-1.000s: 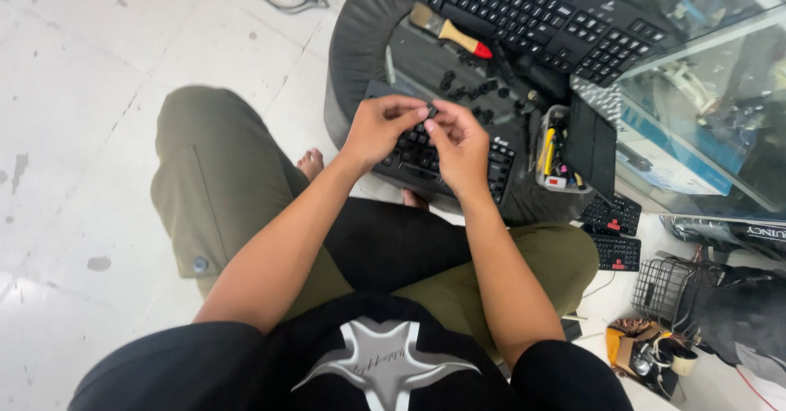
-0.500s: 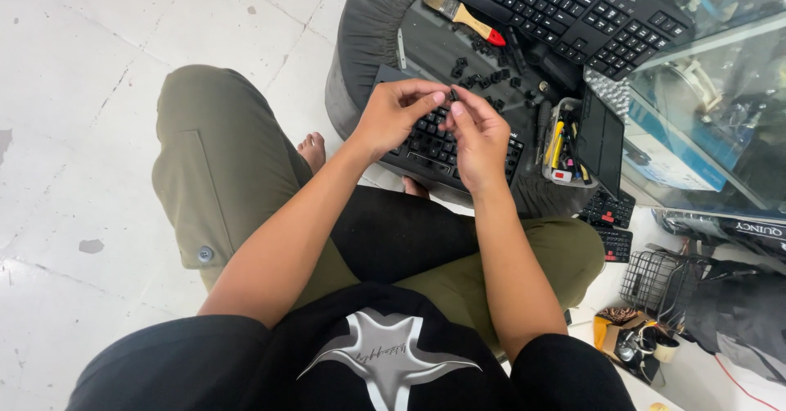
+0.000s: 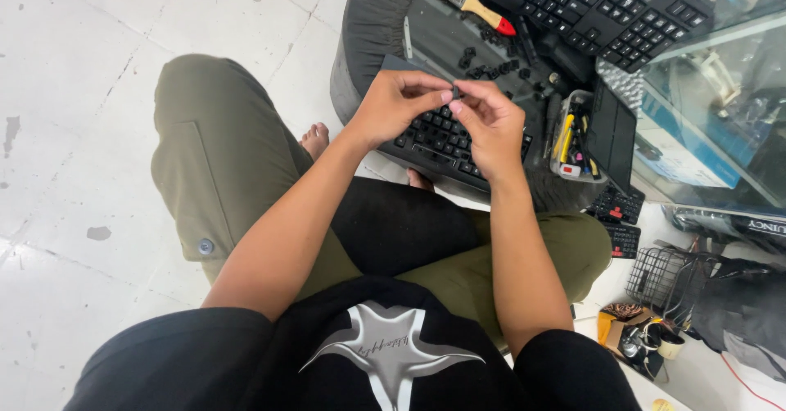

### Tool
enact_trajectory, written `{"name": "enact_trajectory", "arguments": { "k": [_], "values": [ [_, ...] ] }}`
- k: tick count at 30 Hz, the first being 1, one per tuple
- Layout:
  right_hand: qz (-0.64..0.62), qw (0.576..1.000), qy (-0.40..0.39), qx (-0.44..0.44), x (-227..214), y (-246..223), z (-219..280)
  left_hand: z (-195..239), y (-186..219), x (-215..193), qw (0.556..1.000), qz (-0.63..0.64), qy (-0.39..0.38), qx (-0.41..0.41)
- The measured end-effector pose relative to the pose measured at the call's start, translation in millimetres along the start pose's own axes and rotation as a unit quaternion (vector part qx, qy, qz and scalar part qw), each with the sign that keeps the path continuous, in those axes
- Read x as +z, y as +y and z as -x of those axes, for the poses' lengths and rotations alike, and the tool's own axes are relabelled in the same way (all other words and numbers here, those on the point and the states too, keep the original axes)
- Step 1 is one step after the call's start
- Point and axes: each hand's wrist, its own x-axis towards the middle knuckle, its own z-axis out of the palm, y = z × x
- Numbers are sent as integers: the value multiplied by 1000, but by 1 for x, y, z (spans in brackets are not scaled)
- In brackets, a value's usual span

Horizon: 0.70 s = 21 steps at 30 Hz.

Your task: The person sits cross-legged on the floor and assembles a black keyboard by inserting keycaps into the keyboard base. They pick up keycaps from a nearby pile and press them into place one by one.

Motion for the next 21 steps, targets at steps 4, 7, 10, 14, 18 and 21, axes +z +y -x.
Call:
{"name": "enact_trajectory", "arguments": {
  "k": [4,7,10,14,18,21],
  "values": [
    [114,986,-51,-107,12,-37,-15,-5,2,-11,998,44,24,-40],
    [233,942,-94,-223,20,-64,-21,-6,19,-17,992,91,15,-81],
    [239,938,-95,-233,20,-58,-19,-5,22,-19,991,81,2,-111],
    [208,965,-65,-145,10,-35,-12,-13,-3,-27,991,-59,73,-90],
    [271,956,-58,-93,-6,-15,-10,-21,-38,-43,926,-334,174,-23],
    [314,943,-87,-66,-2,0,-1,-19,-48,-42,904,-404,123,-69]
  ]
}}
